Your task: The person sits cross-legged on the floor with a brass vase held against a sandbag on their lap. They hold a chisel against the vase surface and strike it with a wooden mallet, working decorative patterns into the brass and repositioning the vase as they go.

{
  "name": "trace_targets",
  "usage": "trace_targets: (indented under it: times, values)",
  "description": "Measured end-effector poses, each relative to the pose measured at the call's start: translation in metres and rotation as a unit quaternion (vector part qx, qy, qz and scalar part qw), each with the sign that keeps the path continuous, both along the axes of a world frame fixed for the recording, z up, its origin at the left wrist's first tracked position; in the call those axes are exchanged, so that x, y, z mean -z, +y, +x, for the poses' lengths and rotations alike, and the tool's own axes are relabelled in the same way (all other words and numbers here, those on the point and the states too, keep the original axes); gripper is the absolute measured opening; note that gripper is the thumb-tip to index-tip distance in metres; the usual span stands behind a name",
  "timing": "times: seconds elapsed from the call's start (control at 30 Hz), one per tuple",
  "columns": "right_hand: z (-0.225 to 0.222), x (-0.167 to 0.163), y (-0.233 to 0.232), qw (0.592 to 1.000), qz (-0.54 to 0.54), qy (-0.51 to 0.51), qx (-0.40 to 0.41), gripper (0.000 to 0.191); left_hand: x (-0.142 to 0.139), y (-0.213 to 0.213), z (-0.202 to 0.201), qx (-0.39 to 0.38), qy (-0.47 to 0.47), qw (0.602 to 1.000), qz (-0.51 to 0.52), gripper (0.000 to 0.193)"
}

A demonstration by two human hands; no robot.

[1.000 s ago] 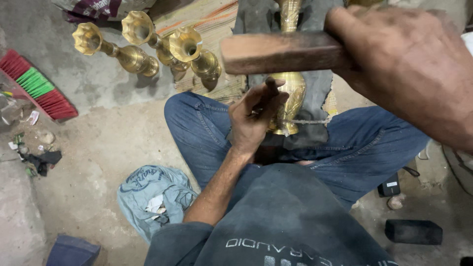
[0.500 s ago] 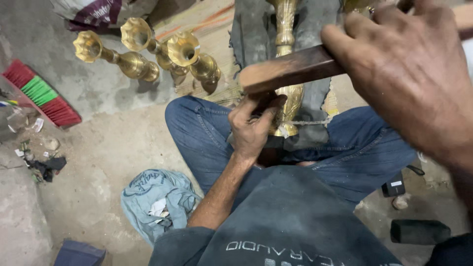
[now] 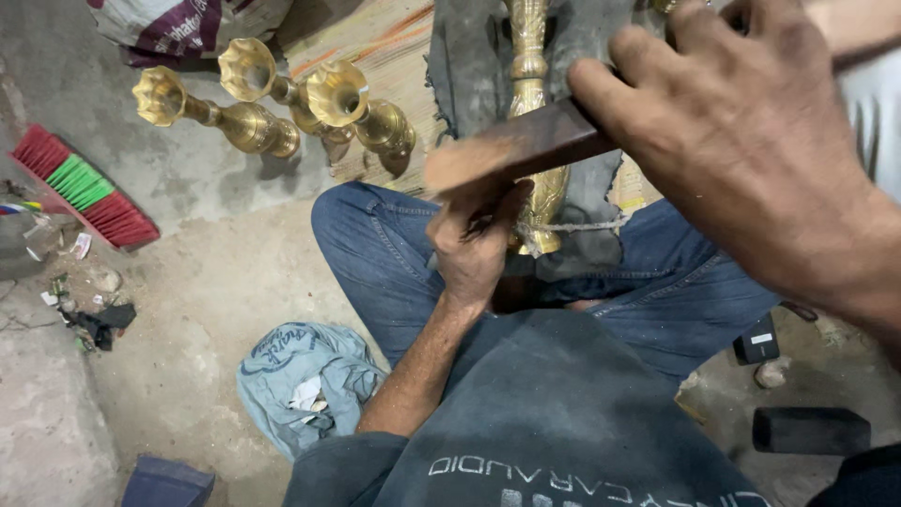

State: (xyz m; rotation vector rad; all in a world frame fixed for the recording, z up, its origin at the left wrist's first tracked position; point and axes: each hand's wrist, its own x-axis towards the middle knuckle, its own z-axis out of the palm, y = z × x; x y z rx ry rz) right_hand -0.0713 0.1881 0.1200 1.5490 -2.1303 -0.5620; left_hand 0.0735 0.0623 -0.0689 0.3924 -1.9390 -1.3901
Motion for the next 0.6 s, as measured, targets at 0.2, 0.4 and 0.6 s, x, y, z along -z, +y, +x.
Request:
trace_targets:
  times: [0.2,0.4,0.6]
  values:
    - [0.0005,-0.0044,0.0013,0.992,0.083,0.093,0.002,0.022,0.0040,0.0014,0.0023,-0.010,0.003,1.000,0.014,0.020]
    - [0.0006,-0.0024,0.0052,0.992,0.102,0.066,0.023,0.020,0.0038,0.0040,0.0026,-0.005,0.015,0.998,0.054,0.019]
    - [0.0028,-0.0035,0.0053,0.991,0.096,0.096,0.011,0.019,0.0079,0.0084,0.0043,-0.040,0.007,0.998,0.040,0.021]
